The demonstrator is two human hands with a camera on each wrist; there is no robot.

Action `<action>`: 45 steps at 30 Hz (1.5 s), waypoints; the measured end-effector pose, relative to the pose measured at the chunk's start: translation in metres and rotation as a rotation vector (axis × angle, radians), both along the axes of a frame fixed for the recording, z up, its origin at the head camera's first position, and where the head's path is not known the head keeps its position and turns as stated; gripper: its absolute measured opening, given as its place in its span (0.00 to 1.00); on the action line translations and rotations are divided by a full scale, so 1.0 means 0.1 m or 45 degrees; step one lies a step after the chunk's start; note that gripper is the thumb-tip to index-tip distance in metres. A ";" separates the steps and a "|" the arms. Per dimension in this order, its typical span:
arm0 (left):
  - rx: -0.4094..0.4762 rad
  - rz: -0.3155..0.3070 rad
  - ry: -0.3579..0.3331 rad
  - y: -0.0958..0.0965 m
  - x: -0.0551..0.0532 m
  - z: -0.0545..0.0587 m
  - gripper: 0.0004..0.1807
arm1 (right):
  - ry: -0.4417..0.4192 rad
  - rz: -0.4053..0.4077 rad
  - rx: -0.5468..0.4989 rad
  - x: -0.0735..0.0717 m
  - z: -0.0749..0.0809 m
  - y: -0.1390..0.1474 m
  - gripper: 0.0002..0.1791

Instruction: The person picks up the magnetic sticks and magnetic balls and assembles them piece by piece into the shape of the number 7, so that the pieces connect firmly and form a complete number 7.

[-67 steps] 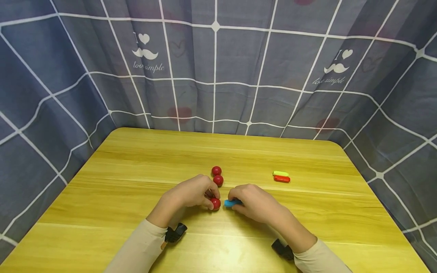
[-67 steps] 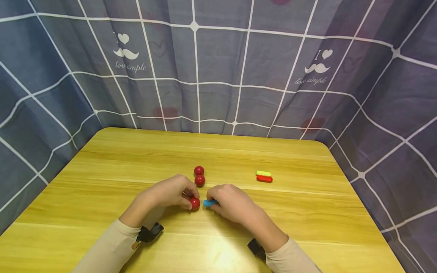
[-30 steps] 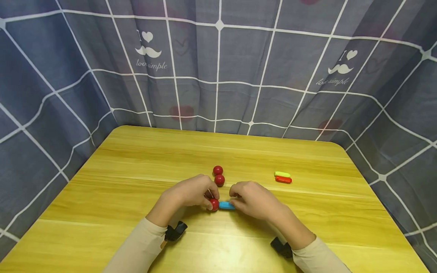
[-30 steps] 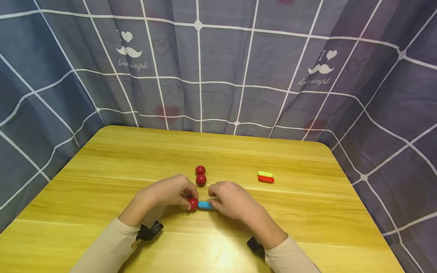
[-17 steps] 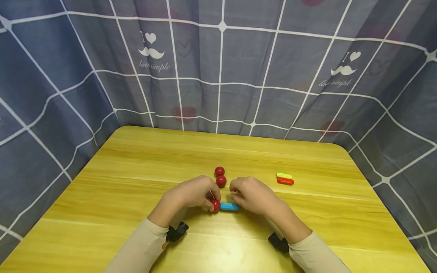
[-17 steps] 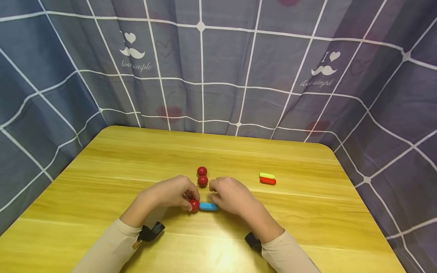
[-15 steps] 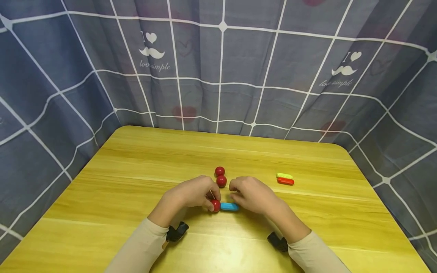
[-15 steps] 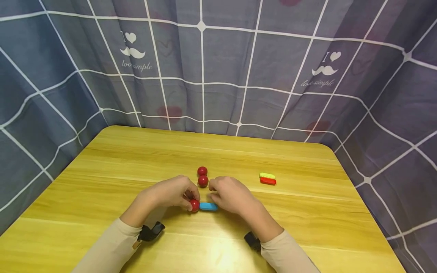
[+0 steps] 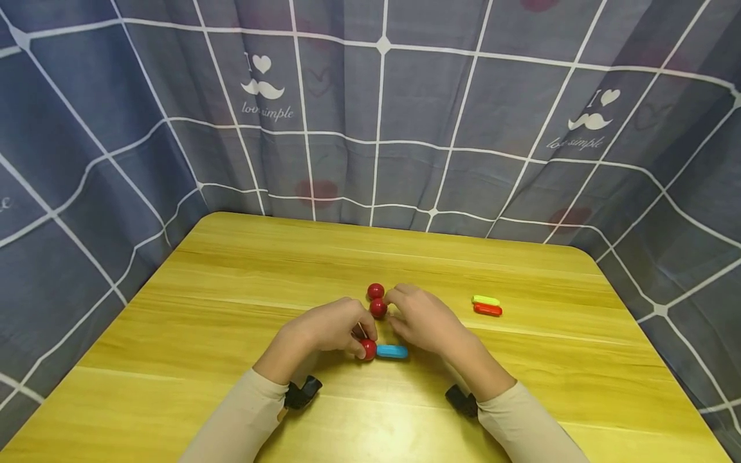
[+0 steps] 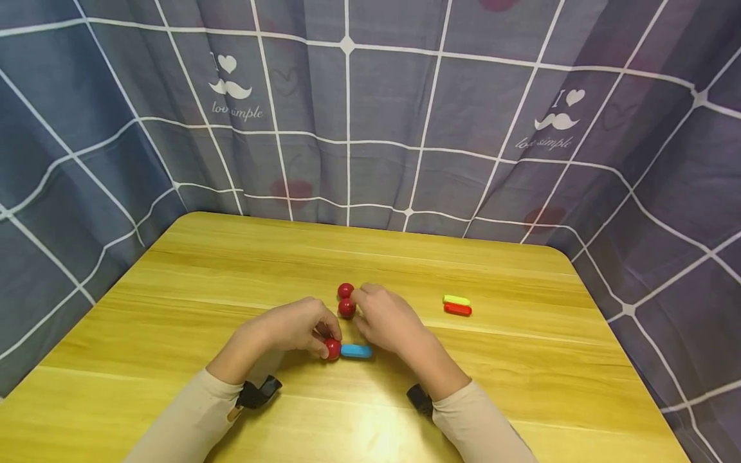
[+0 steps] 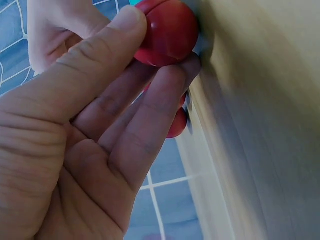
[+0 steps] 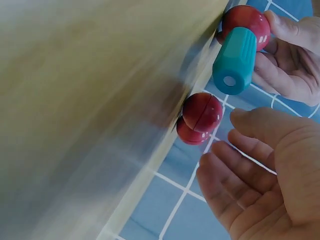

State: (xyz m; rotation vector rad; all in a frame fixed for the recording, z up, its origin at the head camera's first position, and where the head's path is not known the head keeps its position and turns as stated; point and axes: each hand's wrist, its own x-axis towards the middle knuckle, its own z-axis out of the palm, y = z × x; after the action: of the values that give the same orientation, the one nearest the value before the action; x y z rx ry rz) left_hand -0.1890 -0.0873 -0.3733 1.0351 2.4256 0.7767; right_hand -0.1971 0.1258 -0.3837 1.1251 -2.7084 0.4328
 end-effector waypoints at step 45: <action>-0.011 -0.006 0.054 0.01 0.01 0.00 0.07 | -0.039 0.024 0.210 0.05 -0.01 0.09 0.09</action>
State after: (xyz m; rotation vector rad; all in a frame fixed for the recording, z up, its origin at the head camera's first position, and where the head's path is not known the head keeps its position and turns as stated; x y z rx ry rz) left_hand -0.1879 -0.0866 -0.3732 1.0638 2.4592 0.7498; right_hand -0.1921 0.1347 -0.3845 1.1945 -2.8054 0.2336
